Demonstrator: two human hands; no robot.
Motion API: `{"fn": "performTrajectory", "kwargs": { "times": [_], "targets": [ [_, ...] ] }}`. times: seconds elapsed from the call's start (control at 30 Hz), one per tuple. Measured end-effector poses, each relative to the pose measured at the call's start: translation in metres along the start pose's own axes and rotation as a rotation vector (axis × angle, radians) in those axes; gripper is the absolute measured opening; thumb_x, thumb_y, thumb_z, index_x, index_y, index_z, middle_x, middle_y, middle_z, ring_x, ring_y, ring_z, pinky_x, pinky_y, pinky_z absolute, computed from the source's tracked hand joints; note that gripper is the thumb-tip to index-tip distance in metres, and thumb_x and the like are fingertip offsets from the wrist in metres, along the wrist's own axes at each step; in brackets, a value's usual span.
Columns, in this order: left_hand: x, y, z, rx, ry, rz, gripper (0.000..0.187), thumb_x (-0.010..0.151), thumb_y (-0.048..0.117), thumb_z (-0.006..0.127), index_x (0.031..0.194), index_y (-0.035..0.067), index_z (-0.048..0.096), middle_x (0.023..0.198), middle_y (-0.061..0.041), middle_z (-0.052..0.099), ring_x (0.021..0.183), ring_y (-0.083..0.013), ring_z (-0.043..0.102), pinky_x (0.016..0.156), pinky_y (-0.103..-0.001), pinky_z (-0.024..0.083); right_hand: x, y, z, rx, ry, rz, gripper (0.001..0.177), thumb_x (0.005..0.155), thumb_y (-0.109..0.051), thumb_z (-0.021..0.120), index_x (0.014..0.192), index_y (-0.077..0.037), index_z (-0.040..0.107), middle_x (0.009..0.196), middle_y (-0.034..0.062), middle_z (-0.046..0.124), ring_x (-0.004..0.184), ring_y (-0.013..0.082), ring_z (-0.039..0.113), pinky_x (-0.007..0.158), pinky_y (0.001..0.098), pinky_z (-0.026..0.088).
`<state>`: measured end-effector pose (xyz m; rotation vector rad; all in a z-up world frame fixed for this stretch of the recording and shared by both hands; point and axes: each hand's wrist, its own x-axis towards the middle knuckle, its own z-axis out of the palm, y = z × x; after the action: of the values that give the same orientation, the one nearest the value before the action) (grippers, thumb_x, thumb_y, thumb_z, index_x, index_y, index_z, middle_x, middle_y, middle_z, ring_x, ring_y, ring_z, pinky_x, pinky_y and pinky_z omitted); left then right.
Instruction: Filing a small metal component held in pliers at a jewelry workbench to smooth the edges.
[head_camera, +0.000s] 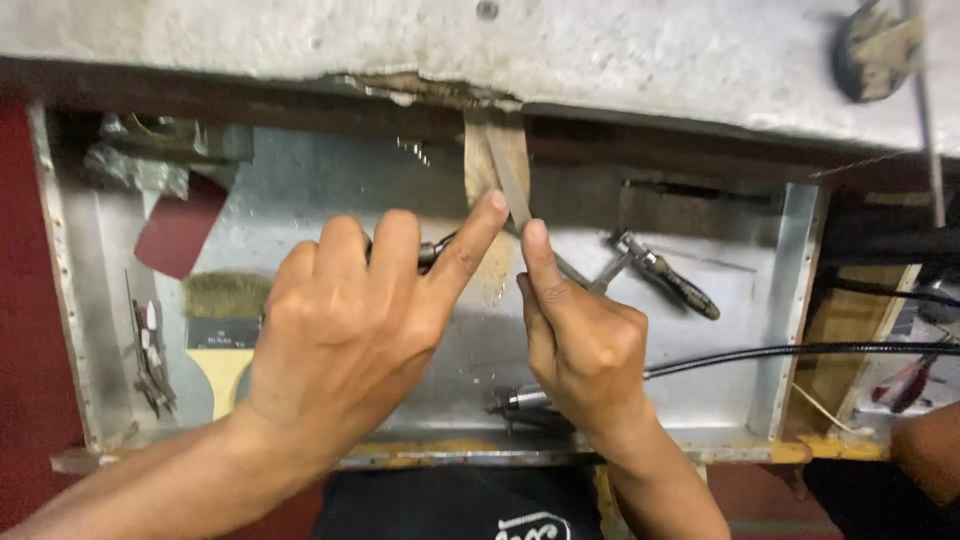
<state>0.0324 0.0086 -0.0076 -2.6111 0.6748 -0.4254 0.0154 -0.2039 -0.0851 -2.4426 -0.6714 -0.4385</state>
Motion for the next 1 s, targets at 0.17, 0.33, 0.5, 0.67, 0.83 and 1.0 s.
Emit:
{"fn": "performTrajectory", "kwargs": {
  "times": [0.17,0.33,0.5,0.67,0.83,1.0],
  "targets": [
    [0.003,-0.004,-0.002,-0.062,-0.046,-0.001,0.071,0.097,0.010,0.046,0.163,0.035,0.041,0.074,0.002,0.035,0.059,-0.0146,0.038,0.047,-0.026,0.039,-0.009,-0.008,-0.028,0.034,0.114,0.057,0.030,0.099,0.004,0.070,0.128,0.011,0.064,0.093,0.0153,0.065,0.060,0.0162,0.056,0.056,0.0299,0.047],
    [0.003,-0.002,-0.003,-0.038,-0.050,0.014,0.072,0.097,0.010,0.044,0.165,0.033,0.038,0.074,0.002,0.034,0.060,-0.0147,0.037,0.047,-0.026,0.037,-0.041,0.003,-0.012,0.052,0.129,0.059,0.030,0.102,-0.009,0.071,0.131,-0.003,0.065,0.056,-0.0047,0.056,0.041,0.0066,0.038,0.038,0.0261,0.036],
    [0.000,0.002,-0.002,-0.011,-0.016,0.004,0.064,0.105,0.008,0.041,0.165,0.029,0.036,0.074,0.002,0.031,0.060,-0.0150,0.033,0.050,-0.028,0.031,-0.016,-0.008,-0.010,0.194,0.061,0.094,0.035,0.098,0.007,0.072,0.132,0.007,0.062,0.071,0.0056,0.060,0.054,0.0133,0.048,0.051,0.0284,0.043],
    [0.001,0.004,-0.002,0.002,-0.005,-0.009,0.067,0.102,0.008,0.042,0.165,0.030,0.037,0.075,0.003,0.031,0.060,-0.0150,0.032,0.051,-0.028,0.029,-0.004,-0.012,-0.010,0.346,0.076,0.231,0.031,0.097,0.003,0.068,0.128,0.006,0.064,0.092,0.0138,0.076,0.063,0.0145,0.064,0.059,0.0250,0.053],
    [-0.001,0.006,-0.001,-0.014,-0.002,-0.001,0.065,0.104,0.007,0.042,0.165,0.029,0.036,0.073,0.003,0.030,0.059,-0.0149,0.031,0.050,-0.028,0.028,-0.008,-0.010,-0.008,0.286,0.061,0.220,0.032,0.095,0.005,0.071,0.126,0.008,0.065,0.088,0.0139,0.077,0.057,0.0112,0.057,0.055,0.0251,0.049],
    [-0.001,0.005,-0.003,0.024,-0.020,-0.001,0.067,0.103,0.008,0.041,0.166,0.029,0.033,0.075,0.003,0.031,0.060,-0.0146,0.032,0.051,-0.028,0.029,-0.004,-0.015,-0.016,0.406,0.006,0.385,0.033,0.097,-0.004,0.068,0.130,-0.001,0.066,0.067,0.0019,0.068,0.049,0.0070,0.051,0.054,0.0220,0.048]
  ]
}}
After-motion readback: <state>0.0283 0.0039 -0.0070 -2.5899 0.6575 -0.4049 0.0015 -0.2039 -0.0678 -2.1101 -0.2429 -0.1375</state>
